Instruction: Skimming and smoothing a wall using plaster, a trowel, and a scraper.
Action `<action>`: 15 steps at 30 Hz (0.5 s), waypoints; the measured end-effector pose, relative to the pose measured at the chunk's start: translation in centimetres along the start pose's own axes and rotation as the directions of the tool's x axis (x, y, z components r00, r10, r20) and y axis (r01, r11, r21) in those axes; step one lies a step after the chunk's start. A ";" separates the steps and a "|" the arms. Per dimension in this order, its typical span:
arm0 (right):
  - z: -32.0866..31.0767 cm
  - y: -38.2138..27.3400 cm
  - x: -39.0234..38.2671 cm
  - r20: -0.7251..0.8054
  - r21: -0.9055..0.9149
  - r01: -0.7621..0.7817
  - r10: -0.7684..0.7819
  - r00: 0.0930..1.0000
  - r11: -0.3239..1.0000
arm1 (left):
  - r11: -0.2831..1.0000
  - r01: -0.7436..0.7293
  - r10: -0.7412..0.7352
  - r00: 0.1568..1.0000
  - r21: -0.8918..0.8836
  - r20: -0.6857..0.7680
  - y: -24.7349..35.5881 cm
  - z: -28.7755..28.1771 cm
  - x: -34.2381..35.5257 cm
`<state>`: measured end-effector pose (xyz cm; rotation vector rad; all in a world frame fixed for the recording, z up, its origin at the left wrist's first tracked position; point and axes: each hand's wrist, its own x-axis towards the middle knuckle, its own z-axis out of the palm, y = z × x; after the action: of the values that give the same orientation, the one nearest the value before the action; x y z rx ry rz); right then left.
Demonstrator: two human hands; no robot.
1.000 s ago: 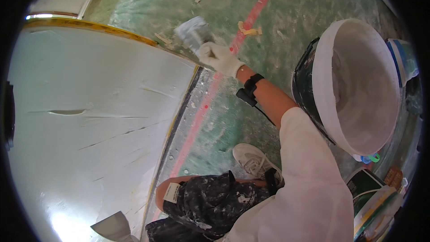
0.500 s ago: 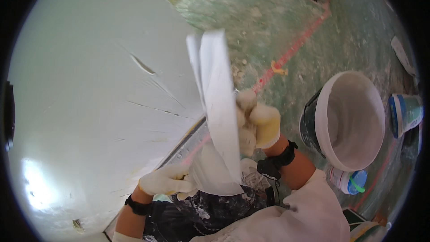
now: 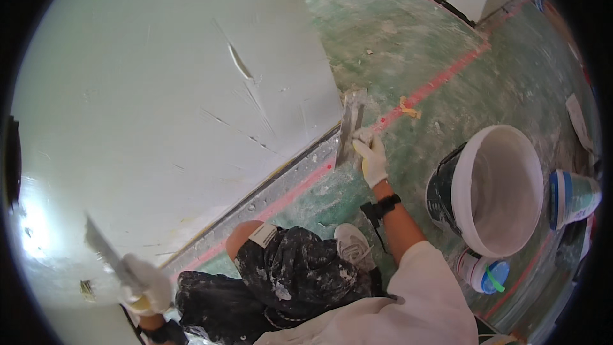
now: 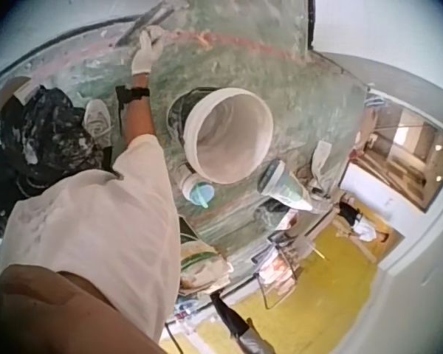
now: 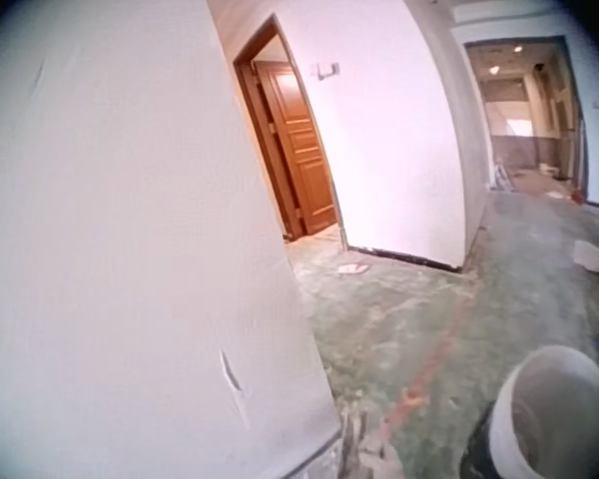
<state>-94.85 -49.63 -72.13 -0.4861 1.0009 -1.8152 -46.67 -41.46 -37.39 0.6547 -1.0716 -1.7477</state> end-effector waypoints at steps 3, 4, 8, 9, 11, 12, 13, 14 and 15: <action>1.7 2.4 4.6 0.176 -0.135 0.034 -0.009 0.984 0.990 | 0.990 -0.089 0.117 0.949 0.105 -0.294 5.5 -7.9 -13.3; 0.7 3.0 5.8 0.204 -0.176 0.012 0.024 0.979 0.984 | 0.998 -0.053 0.056 0.989 0.026 -0.138 6.7 -7.3 -13.6; -0.8 6.8 9.5 0.179 -0.384 0.345 -0.298 0.938 0.856 | 0.914 -0.308 0.405 0.693 0.263 -0.596 10.2 -8.6 -24.5; -0.9 5.9 9.5 0.230 -0.406 0.353 -0.279 0.932 0.843 | 0.923 -0.311 0.385 0.754 0.227 -0.532 10.8 -7.0 -23.8; 0.1 5.0 9.1 0.318 -0.428 0.354 -0.227 0.920 0.832 | 0.882 -0.334 0.445 0.823 0.332 -0.352 10.6 -5.5 -22.8; 0.8 5.3 8.3 0.351 -0.448 0.316 -0.160 0.923 0.836 | 0.842 -0.376 0.530 0.710 0.386 -0.465 10.7 -6.2 -25.4; 1.5 5.4 7.8 0.377 -0.470 0.281 -0.098 0.921 0.836 | 0.857 -0.406 0.514 0.703 0.316 -0.491 10.4 -6.3 -28.0; 3.3 5.4 6.6 0.390 -0.479 0.276 -0.079 0.917 0.833 | 0.868 -0.437 0.493 0.708 0.236 -0.506 10.2 -6.6 -29.3; 6.2 6.0 4.5 0.407 -0.502 0.251 -0.030 0.913 0.828 | 0.861 -0.445 0.503 0.668 0.247 -0.549 9.9 -6.7 -31.1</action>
<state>-89.23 -57.38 -73.87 -1.2541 1.2199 -1.4491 -24.29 -17.20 -32.88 0.8251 -0.7738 -0.9292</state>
